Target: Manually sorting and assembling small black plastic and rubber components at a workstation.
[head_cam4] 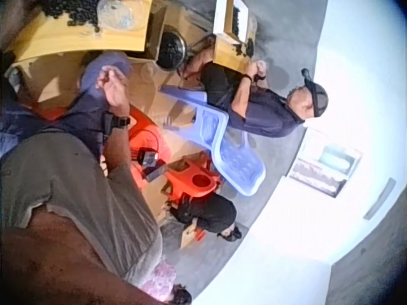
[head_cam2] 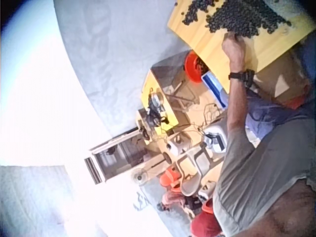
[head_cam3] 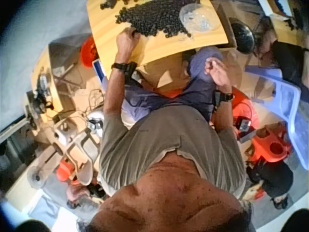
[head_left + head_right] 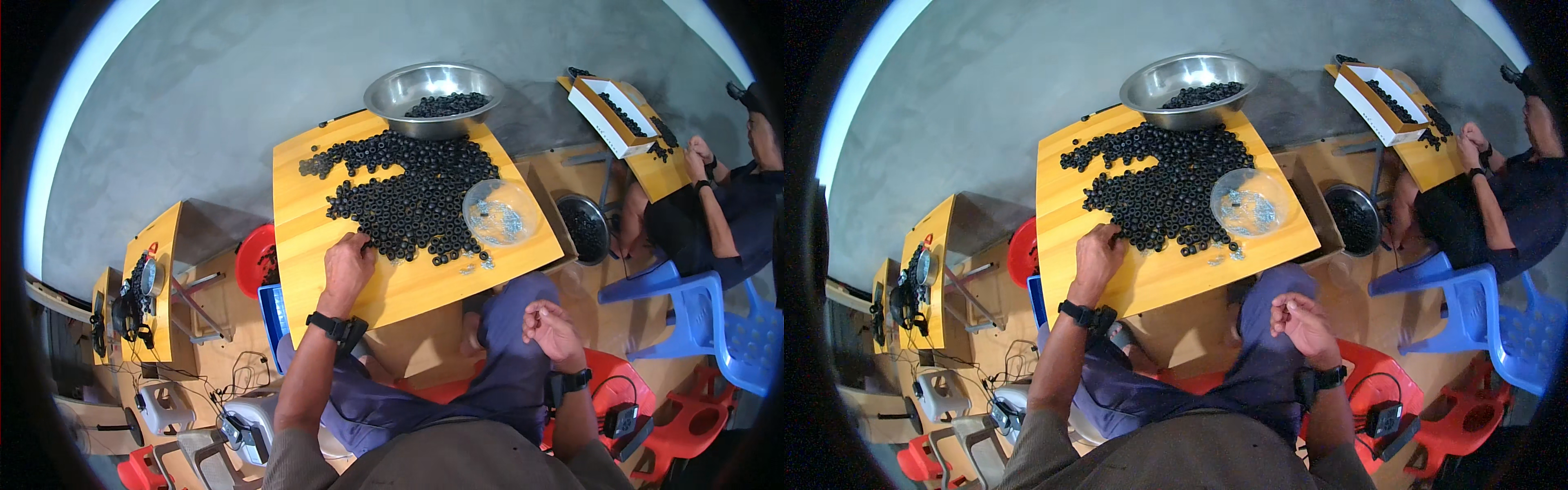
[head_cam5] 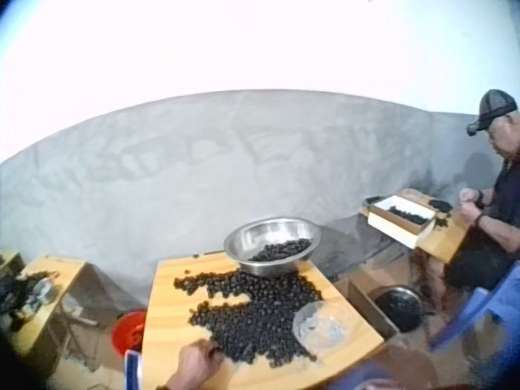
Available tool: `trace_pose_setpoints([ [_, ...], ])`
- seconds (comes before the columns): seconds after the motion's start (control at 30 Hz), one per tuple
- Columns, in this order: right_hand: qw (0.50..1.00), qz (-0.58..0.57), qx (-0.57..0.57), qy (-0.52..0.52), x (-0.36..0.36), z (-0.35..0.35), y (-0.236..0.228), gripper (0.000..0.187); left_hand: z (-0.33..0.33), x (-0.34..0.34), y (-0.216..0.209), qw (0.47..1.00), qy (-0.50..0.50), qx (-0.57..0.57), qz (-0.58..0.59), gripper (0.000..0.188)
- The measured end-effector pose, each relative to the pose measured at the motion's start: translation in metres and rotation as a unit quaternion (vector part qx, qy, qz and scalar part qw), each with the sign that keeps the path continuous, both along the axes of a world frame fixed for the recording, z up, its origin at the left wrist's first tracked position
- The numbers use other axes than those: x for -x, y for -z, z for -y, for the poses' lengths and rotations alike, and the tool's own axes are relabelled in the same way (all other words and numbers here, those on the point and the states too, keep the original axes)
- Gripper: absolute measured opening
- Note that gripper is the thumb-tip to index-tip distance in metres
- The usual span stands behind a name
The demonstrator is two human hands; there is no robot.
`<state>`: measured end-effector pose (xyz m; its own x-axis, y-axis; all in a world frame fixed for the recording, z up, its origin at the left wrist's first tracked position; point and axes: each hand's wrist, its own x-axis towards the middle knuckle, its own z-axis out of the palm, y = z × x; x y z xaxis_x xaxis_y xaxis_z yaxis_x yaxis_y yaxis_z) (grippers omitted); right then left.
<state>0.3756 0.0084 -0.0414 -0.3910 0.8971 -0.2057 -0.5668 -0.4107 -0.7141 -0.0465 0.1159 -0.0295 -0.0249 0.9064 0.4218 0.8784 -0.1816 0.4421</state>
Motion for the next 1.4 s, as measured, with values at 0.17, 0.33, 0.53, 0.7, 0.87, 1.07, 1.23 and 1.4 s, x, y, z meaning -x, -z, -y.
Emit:
trace_pose_setpoints([
  [0.17, 0.999, 0.046, -0.006, 0.020, 0.009, 0.004, -0.012, 0.024, 0.021, 0.005, 0.001, 0.999, 0.015, 0.028, 0.006, 0.015],
  [0.33, 0.967, 0.238, -0.085, -0.012, 0.056, 0.004, -0.028, 0.022, 0.060, -0.008, -0.014, 0.990, 0.041, 0.107, 0.084, 0.018],
  [0.53, 0.937, 0.297, -0.139, -0.124, 0.141, -0.014, -0.033, 0.024, 0.079, -0.012, -0.014, 0.972, 0.085, 0.150, 0.156, 0.021],
  [0.7, 0.889, 0.385, -0.211, -0.129, 0.184, -0.036, -0.020, 0.022, 0.084, -0.016, -0.013, 0.977, 0.047, 0.154, 0.141, 0.023],
  [0.87, 0.922, 0.343, -0.124, -0.126, 0.195, -0.044, -0.002, 0.023, 0.084, -0.022, -0.004, 0.992, 0.083, 0.068, 0.065, 0.021],
  [1.07, 0.929, 0.336, -0.095, -0.122, 0.200, -0.047, -0.002, 0.027, 0.087, -0.025, -0.002, 0.994, 0.051, 0.077, 0.050, 0.014],
  [1.23, 0.813, 0.509, -0.271, -0.076, 0.214, -0.050, -0.003, 0.036, 0.088, -0.026, 0.000, 0.995, 0.055, 0.066, 0.042, 0.016],
  [1.4, 0.686, 0.611, -0.396, -0.015, 0.225, -0.052, -0.002, 0.029, 0.082, -0.020, 0.001, 0.993, 0.058, 0.081, 0.059, 0.023],
])
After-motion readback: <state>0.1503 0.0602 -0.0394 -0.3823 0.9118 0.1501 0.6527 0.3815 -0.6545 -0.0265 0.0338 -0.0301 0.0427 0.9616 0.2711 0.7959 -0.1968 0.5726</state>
